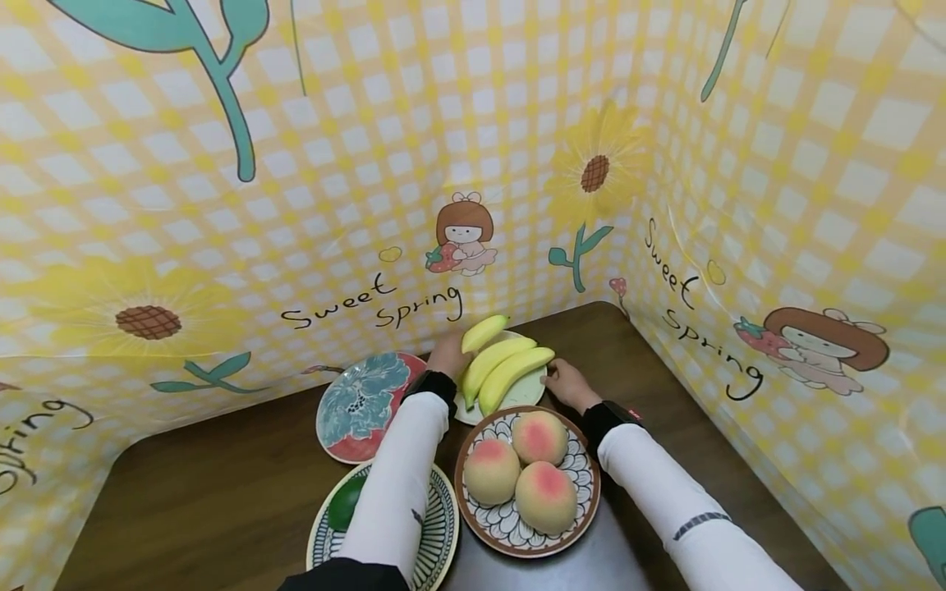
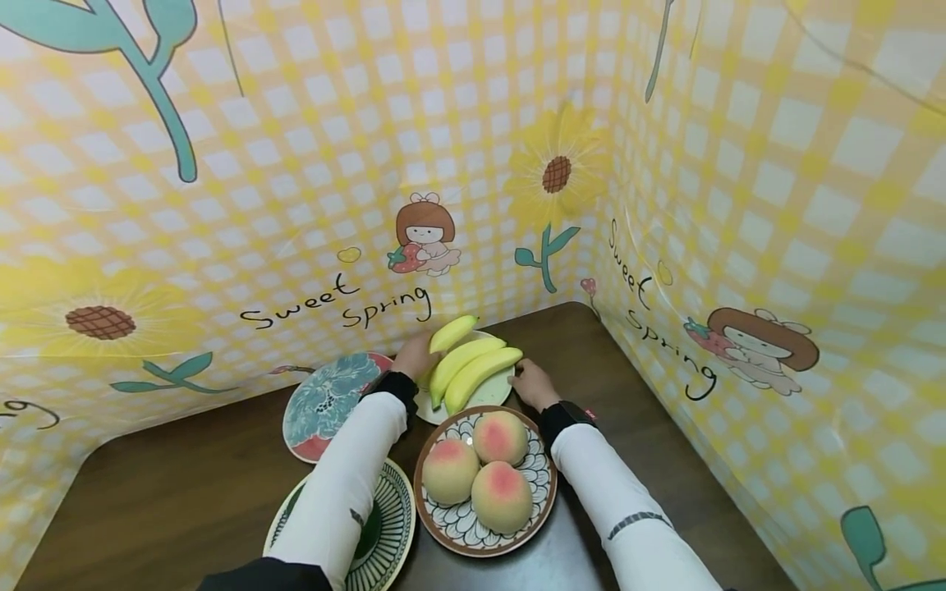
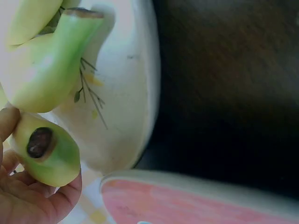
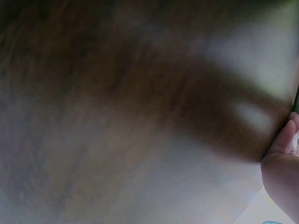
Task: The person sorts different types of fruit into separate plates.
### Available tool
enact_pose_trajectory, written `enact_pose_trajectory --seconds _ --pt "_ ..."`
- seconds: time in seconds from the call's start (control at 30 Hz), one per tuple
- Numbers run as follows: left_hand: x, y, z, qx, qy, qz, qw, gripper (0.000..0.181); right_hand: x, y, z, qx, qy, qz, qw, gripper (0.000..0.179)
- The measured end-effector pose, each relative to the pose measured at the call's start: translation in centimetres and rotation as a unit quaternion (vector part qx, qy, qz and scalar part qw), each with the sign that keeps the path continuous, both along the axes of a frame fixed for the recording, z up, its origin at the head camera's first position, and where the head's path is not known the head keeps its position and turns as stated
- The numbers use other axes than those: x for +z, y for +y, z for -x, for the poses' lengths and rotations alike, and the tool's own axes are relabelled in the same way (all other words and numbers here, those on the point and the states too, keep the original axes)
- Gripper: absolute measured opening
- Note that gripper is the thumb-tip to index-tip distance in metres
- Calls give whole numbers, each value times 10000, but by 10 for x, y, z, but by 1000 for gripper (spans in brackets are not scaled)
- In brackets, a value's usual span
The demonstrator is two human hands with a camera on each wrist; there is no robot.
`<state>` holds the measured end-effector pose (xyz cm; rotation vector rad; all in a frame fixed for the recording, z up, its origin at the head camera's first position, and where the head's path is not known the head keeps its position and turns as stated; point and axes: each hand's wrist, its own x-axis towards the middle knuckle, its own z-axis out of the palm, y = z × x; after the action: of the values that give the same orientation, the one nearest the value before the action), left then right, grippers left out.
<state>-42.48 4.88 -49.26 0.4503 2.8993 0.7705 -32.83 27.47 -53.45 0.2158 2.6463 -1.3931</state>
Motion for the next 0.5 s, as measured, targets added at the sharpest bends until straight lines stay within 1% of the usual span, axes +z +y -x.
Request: enact_pose_trajectory --seconds 0.1,0.23,0.43,0.5 --pt "-6 -3 0 -34 -78 -116 9999 40 4 -6 -7 -34 4 -37 10000 46" --pt "-12 -6 2 -90 -270 -68 9996 47 1 -8 -9 -23 3 -105 9999 44" --pt "-15 -4 10 -167 -605 291 9976 54 -2 -5 -4 -85 79 -126 9999 42" --pt "-15 -3 12 -217 -649 387 9969 55 -2 -3 -3 -93 67 -127 9999 42"
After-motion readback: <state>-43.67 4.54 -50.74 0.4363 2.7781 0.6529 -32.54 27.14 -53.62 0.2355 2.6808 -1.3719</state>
